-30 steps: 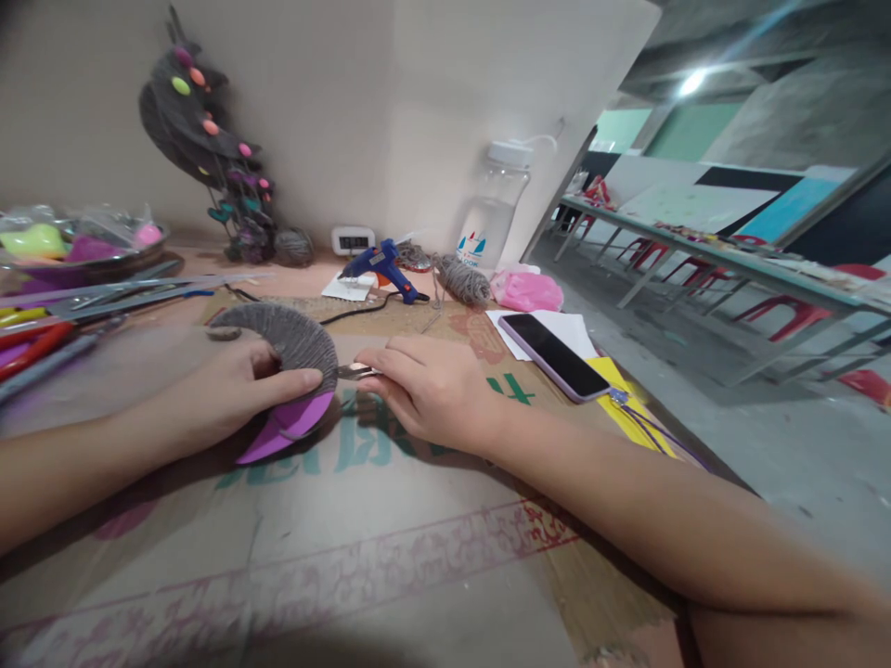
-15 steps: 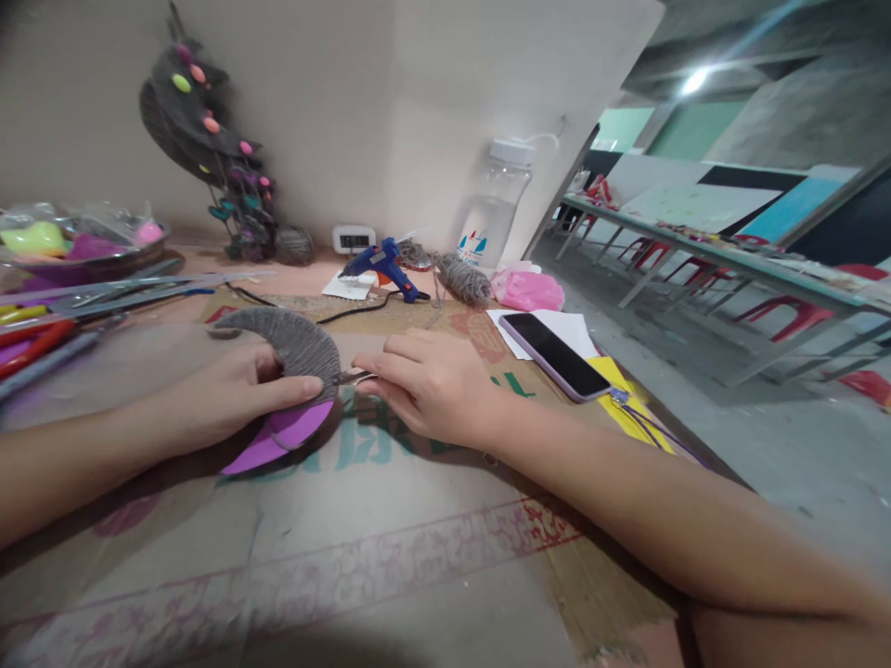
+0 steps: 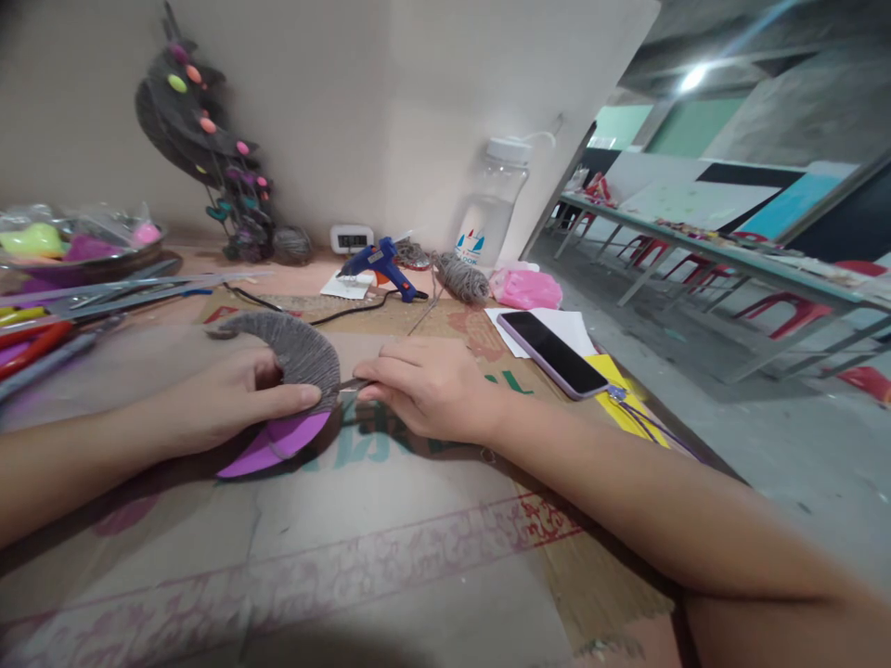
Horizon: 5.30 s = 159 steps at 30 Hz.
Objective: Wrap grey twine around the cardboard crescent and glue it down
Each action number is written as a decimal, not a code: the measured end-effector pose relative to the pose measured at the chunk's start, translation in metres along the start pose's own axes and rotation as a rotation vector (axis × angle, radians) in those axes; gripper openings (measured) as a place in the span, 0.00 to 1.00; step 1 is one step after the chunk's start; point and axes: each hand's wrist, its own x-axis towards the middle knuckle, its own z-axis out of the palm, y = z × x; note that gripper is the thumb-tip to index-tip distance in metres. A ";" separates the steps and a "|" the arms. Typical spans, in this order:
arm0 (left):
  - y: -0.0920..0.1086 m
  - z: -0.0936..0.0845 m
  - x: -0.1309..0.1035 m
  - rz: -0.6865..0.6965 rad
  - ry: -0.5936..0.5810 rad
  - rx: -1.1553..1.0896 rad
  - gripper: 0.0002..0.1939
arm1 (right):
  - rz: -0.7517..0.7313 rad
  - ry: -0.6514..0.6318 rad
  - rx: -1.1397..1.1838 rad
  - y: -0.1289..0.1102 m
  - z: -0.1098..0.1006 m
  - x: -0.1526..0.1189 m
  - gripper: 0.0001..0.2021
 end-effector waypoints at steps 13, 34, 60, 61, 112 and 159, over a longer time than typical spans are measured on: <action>-0.003 0.000 0.003 0.033 0.032 0.002 0.17 | 0.106 -0.013 0.024 -0.005 0.000 -0.001 0.13; 0.000 0.000 0.003 0.034 0.014 -0.041 0.14 | 0.094 -0.001 -0.022 -0.005 0.002 -0.001 0.13; 0.001 0.005 0.002 0.031 0.174 0.130 0.18 | 0.837 -0.057 0.669 -0.028 0.002 0.021 0.13; 0.001 0.005 0.001 0.031 0.183 0.155 0.18 | 0.835 -0.057 0.689 -0.028 0.004 0.022 0.12; 0.001 0.003 0.004 0.000 0.227 0.105 0.21 | 0.837 0.068 0.645 -0.015 0.009 0.016 0.07; 0.001 0.004 0.002 0.027 0.264 -0.022 0.16 | 0.201 -0.005 -0.119 -0.006 0.000 0.003 0.12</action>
